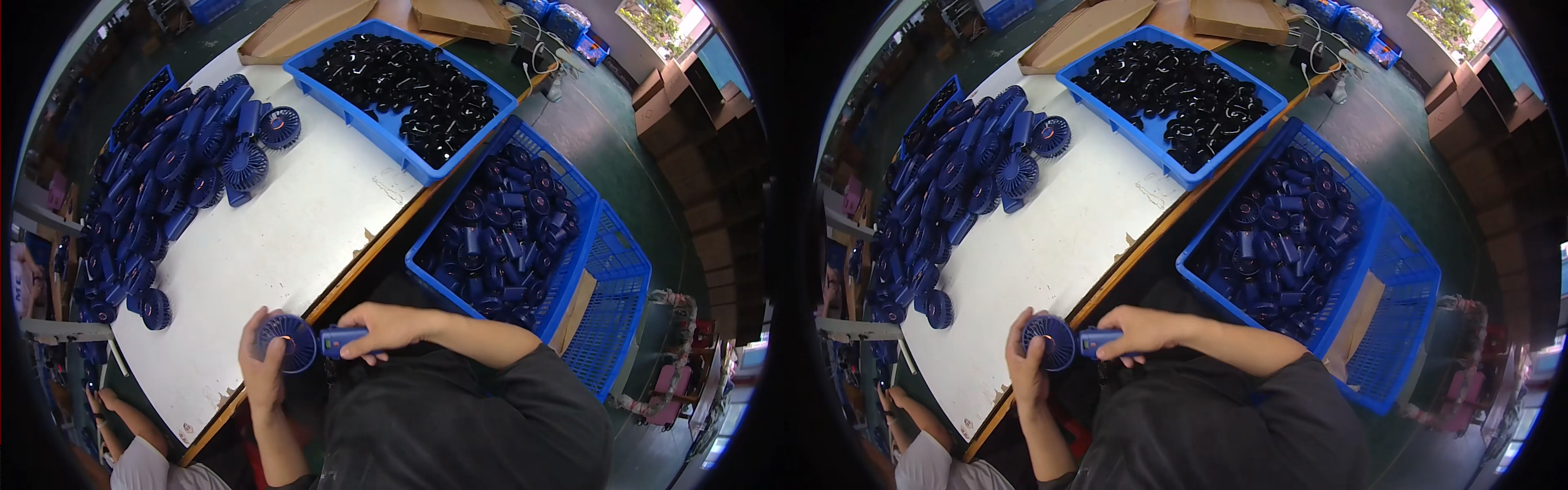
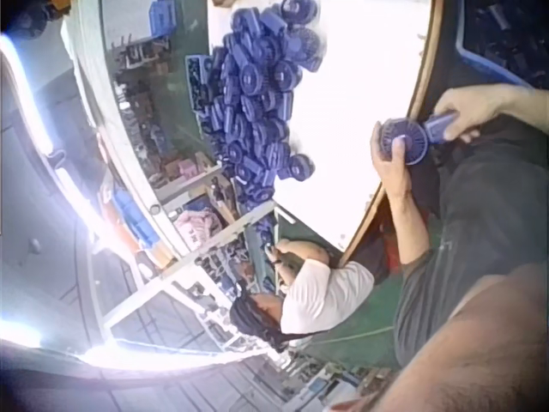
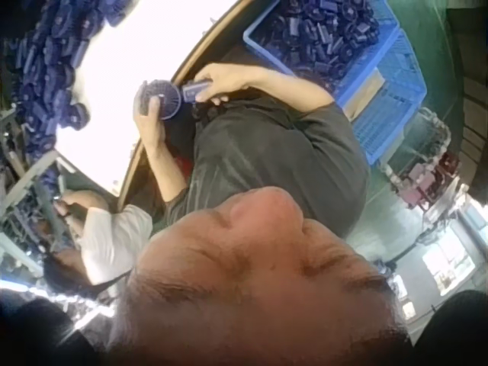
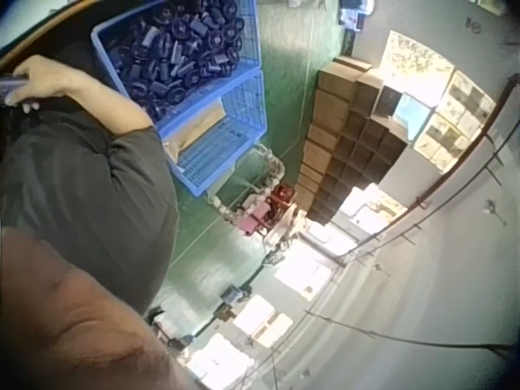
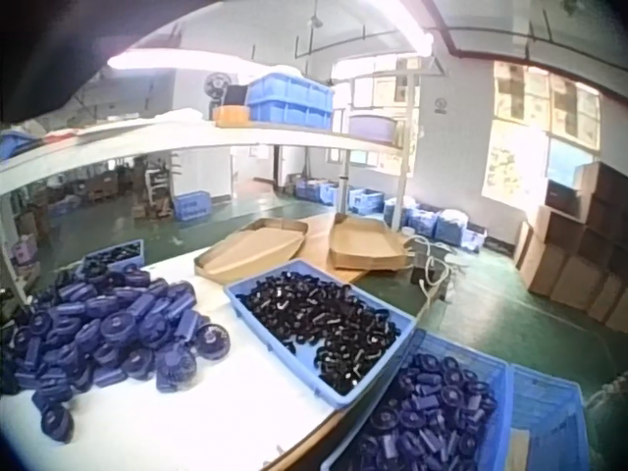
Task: The person picks up a blue fan from a blue crate, attaches a black clip to the handle by hand, and places the assembled fan onto the table, repeating the process for several fans.
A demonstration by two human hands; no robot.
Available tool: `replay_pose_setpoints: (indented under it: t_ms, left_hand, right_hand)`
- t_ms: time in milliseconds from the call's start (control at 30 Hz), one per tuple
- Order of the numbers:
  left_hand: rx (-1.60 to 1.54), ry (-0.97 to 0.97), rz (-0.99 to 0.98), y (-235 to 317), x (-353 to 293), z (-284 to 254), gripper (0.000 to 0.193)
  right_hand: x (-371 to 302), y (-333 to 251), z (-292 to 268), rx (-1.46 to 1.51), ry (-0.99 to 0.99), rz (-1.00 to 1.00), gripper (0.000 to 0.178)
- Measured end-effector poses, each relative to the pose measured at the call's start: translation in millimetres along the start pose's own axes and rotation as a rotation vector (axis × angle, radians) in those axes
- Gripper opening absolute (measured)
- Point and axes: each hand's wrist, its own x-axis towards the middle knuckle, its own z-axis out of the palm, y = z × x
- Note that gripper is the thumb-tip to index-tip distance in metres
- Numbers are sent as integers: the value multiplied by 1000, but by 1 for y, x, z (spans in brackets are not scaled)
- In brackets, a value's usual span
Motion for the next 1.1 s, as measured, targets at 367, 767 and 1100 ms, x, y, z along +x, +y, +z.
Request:
replay_pose_setpoints:
  t_ms: [367,767,1100]
  left_hand:
    - [-918,-469,-50,-35,-1,37,102]
    - [-588,-375,-44,-14,-6,29,27]
    - [-419,-26,-67,-9,5,43,33]
  right_hand:
    - [0,-60,31,-682,65,-540,34]
    - [-21,-162,-229,-1547,1184,206,22]
    - [0,-105,-38,-23,619,-623,34]
